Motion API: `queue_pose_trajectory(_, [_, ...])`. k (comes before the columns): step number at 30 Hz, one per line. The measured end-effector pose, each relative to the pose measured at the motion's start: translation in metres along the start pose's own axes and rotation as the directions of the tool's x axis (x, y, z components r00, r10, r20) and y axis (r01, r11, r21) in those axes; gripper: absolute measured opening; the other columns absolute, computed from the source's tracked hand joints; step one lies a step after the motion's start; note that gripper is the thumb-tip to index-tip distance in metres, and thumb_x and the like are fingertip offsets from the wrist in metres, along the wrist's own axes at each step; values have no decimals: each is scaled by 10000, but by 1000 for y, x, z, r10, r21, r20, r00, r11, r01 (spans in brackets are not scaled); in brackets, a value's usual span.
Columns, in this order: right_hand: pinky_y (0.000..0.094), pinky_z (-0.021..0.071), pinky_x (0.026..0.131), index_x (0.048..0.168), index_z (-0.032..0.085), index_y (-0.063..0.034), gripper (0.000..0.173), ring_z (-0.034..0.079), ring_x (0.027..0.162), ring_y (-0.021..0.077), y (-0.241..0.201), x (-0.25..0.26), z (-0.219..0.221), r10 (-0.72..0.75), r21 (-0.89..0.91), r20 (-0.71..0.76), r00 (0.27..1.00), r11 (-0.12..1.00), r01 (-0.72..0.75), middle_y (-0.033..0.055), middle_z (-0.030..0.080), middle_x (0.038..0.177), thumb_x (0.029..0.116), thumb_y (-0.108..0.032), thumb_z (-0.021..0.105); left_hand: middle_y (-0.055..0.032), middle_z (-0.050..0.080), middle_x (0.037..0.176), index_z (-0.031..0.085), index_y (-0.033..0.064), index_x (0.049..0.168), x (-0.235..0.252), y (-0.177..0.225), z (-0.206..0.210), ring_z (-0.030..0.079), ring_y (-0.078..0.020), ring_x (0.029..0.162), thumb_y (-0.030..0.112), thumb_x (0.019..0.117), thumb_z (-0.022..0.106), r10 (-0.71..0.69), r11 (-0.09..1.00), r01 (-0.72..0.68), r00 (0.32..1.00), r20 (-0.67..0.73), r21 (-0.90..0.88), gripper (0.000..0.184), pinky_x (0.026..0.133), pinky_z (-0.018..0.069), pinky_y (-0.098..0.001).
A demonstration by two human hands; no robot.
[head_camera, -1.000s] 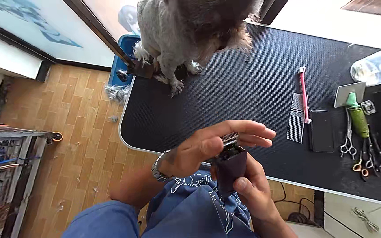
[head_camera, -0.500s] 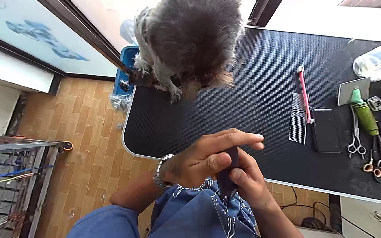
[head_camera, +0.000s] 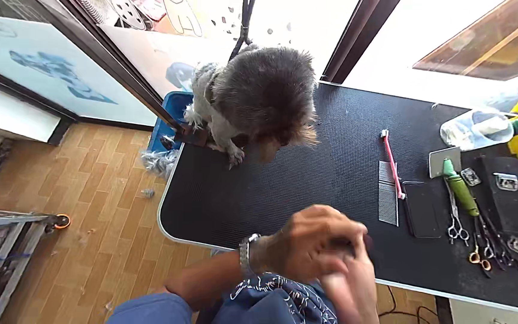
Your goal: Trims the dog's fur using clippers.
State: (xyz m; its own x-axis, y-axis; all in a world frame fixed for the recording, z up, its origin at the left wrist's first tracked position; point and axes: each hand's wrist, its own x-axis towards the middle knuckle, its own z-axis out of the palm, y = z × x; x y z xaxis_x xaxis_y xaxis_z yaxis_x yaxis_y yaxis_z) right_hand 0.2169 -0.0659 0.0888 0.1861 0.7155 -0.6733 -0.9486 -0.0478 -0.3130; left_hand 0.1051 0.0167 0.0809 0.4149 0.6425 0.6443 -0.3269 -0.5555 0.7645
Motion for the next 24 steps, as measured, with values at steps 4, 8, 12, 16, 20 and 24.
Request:
queue_pose_trajectory(4, [425, 618, 864, 1294, 466, -63, 533, 733, 976, 250, -23, 64, -8, -433, -159, -58, 899, 893, 420, 103, 708, 1085, 1103, -494, 217, -110, 707, 1133, 661, 29, 1145, 18, -50, -55, 675, -229, 1083, 297, 1071, 437, -488, 840, 318, 796, -358, -439, 357, 990, 542, -433])
queue_pose_trajectory(8, [372, 608, 848, 1240, 420, -78, 452, 713, 966, 177, -44, 81, -11, -710, -308, 122, 693, 637, 707, 64, 685, 1065, 1092, -370, 109, -124, 591, 1392, 543, 110, 1374, 50, -68, -97, 586, -274, 1268, 300, 1091, 283, -581, 463, 115, 788, -204, -879, 429, 1054, 503, -492])
queue_pose_trajectory(12, [369, 597, 921, 1239, 515, -84, 438, 716, 1049, 175, -61, 82, -15, -756, -300, 375, 537, 449, 842, 35, 735, 1085, 1033, -471, 520, -135, 576, 1428, 578, 130, 1386, 74, -71, -95, 559, -308, 1315, 424, 1021, 499, -466, 268, 66, 882, -69, -961, 476, 1046, 502, -514])
queue_pose_trajectory(16, [385, 604, 904, 1264, 618, -189, 626, 739, 989, 196, -79, 70, 16, -613, -191, 479, 628, 625, 757, 23, 758, 1014, 891, -691, 578, -135, 581, 1413, 569, 107, 1384, 96, -71, -90, 575, -281, 1300, 374, 1049, 476, -467, 122, -19, 881, -74, -992, 439, 1048, 510, -464])
queue_pose_trajectory(20, [407, 626, 758, 1161, 666, -157, 819, 730, 805, 209, -92, 64, 43, -543, -69, 499, 675, 752, 656, 51, 724, 869, 964, -767, 157, -139, 614, 1351, 593, 108, 1336, 104, -72, -87, 638, -282, 1198, 358, 1072, 412, -509, 28, -79, 857, -82, -996, 406, 997, 542, -465])
queue_pose_trajectory(24, [389, 615, 675, 1135, 696, -141, 884, 705, 702, 209, -91, 57, 72, -451, -110, 622, 641, 760, 641, 64, 705, 799, 905, -841, 209, -164, 631, 1326, 617, 93, 1303, 96, -67, -95, 636, -308, 1212, 313, 1043, 493, -502, -31, -68, 864, -43, -997, 363, 1029, 528, -470])
